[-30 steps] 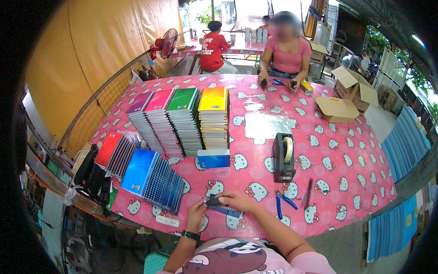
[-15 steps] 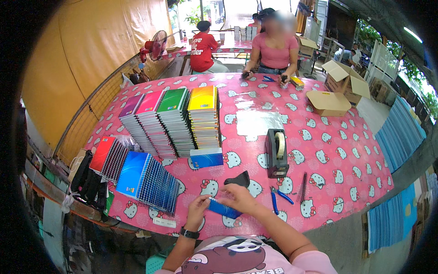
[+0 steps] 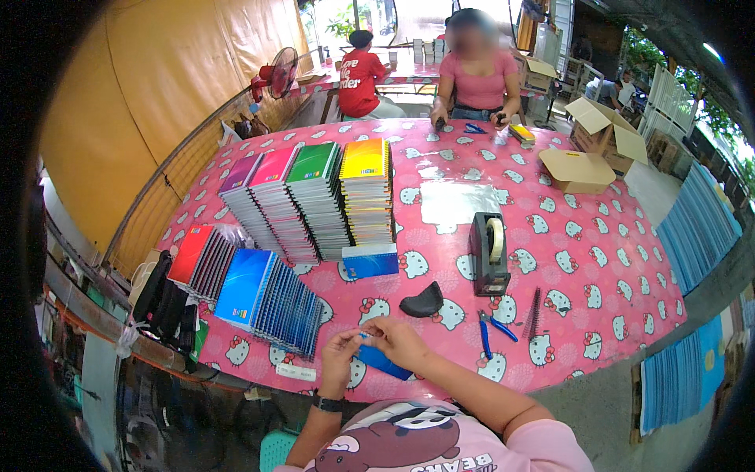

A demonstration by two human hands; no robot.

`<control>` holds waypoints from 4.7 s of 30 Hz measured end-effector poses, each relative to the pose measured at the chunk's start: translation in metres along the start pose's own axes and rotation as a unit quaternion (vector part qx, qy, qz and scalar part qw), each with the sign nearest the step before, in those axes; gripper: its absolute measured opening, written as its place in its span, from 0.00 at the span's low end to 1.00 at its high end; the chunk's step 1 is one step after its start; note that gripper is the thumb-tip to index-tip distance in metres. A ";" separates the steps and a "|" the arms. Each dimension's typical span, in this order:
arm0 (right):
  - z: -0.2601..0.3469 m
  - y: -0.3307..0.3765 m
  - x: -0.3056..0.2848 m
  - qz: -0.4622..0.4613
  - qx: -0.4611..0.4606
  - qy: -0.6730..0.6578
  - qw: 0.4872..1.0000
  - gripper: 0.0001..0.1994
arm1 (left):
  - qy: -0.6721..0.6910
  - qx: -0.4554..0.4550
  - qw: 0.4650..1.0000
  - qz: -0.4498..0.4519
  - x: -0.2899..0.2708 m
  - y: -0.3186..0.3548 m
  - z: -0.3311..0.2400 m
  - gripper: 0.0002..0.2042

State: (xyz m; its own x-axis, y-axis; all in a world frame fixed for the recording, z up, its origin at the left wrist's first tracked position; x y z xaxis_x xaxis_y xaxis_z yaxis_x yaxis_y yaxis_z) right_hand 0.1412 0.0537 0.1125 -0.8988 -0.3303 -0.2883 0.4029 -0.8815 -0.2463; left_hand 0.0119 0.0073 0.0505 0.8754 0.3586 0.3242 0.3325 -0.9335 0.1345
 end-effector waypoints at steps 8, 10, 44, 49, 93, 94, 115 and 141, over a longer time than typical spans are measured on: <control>0.013 0.004 0.016 0.005 0.003 -0.013 1.000 0.10 | -0.020 0.073 0.996 -0.051 -0.016 0.016 -0.022 0.08; 0.018 0.004 0.020 0.005 0.001 -0.024 1.000 0.10 | -0.051 0.118 0.989 -0.069 -0.018 0.022 -0.032 0.07; 0.161 -0.121 0.056 -0.055 -0.162 -0.222 0.960 0.07 | -0.035 0.329 0.918 -0.217 -0.084 0.031 -0.228 0.12; 0.109 -0.170 0.105 -0.141 -0.264 0.045 0.953 0.07 | -0.473 0.487 0.639 -0.361 -0.118 -0.001 -0.229 0.08; -0.057 -0.155 -0.020 -0.152 -0.247 0.368 0.883 0.07 | -0.269 0.526 0.804 -0.074 -0.003 0.114 -0.157 0.14; -0.049 -0.149 -0.015 -0.135 -0.223 0.332 0.907 0.09 | -0.288 0.480 0.828 -0.051 0.002 0.103 -0.144 0.15; -0.083 0.047 -0.224 -0.336 0.138 0.242 0.900 0.08 | -0.537 0.401 0.728 0.144 0.056 0.007 0.009 0.15; -0.221 0.130 -0.359 -0.414 0.308 0.335 0.788 0.13 | -0.503 0.421 0.746 0.115 0.071 0.008 0.007 0.09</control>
State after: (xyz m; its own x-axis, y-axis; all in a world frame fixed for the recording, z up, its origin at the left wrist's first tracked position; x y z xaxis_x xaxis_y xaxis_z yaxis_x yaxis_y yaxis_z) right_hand 0.5548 0.1322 -0.0202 -0.4336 0.5146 -0.7397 -0.6195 -0.7664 -0.1700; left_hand 0.0790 0.0252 0.0684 0.6230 0.3946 -0.6754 -0.1343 -0.7966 -0.5894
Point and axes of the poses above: each hand's wrist, its own y-axis away from the middle knuckle, its own x-axis out of the palm, z = x × y, the point moved 6 cm from there along -y, towards the middle knuckle, and after that the axes turned 8 degrees about -z, right-handed, at the moved point
